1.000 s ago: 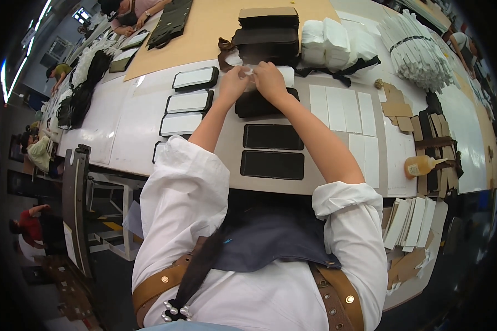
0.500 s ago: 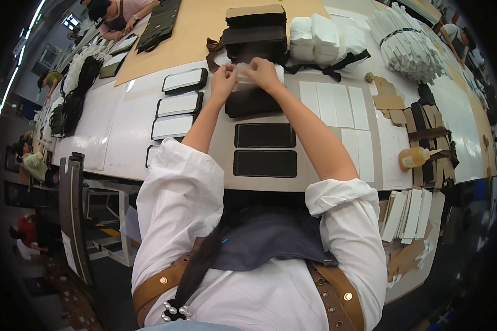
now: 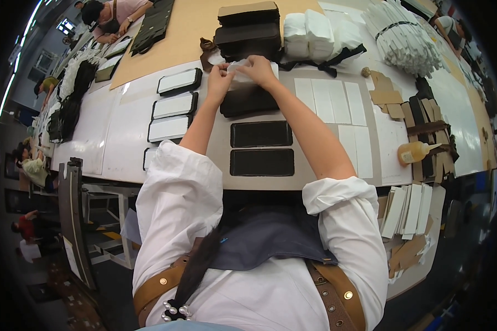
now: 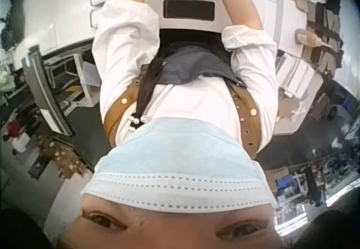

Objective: Applying glue and lining material to leather pieces during production.

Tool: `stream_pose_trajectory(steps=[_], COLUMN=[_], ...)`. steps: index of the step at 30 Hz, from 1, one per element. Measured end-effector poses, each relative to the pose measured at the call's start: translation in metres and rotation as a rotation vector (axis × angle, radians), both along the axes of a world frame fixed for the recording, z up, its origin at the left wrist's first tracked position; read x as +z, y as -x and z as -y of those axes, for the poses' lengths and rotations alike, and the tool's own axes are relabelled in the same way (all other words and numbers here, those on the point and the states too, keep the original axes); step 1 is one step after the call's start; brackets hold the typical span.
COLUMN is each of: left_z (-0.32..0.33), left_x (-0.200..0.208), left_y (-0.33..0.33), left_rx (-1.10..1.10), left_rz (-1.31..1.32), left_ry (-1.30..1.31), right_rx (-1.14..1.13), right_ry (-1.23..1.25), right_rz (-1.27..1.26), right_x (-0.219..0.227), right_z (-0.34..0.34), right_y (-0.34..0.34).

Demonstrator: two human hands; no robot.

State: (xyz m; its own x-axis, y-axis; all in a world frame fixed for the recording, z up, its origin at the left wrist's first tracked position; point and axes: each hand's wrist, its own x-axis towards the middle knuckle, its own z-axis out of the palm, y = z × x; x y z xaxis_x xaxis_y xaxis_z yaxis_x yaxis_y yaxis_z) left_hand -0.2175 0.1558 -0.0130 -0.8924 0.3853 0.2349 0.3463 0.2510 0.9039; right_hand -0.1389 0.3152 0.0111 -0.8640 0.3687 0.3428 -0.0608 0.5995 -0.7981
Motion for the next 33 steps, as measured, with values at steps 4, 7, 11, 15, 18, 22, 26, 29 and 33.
stream_pose_trajectory(steps=[4,7,11,15,18,22,26,29,33], left_z=[-0.004,-0.002,0.003,0.005,0.002,0.002,-0.002,-0.002,0.005], left_x=[0.008,0.013,0.026,0.026,0.021,0.021,0.030,0.032,0.031], left_y=[-0.008,-0.012,-0.019,-0.014,-0.014,-0.011,-0.006,-0.007,-0.007], left_rx=[0.021,0.048,0.016,0.006,0.153,0.124,-0.067,-0.032,-0.009], left_rz=[-0.077,-0.106,-0.048,-0.345,-0.600,-0.608,-0.189,-0.212,-0.259], left_ry=[0.040,0.049,0.040,0.141,0.034,0.077,0.018,0.065,0.111], right_rx=[-0.004,-0.001,0.015,0.038,0.028,0.018,0.069,0.077,0.104], right_ry=[0.025,0.073,0.091,0.105,0.092,0.136,0.246,0.288,0.245], right_rz=[0.026,0.004,-0.016,0.011,0.020,0.039,0.071,0.000,-0.097], right_x=[-0.002,-0.003,-0.007,-0.003,0.000,0.002,-0.003,-0.005,0.003], right_z=[-0.006,-0.004,-0.007,-0.005,-0.001,-0.003,-0.013,-0.015,-0.004], right_y=[0.000,0.000,-0.001,-0.001,-0.003,-0.003,-0.005,-0.006,-0.009])
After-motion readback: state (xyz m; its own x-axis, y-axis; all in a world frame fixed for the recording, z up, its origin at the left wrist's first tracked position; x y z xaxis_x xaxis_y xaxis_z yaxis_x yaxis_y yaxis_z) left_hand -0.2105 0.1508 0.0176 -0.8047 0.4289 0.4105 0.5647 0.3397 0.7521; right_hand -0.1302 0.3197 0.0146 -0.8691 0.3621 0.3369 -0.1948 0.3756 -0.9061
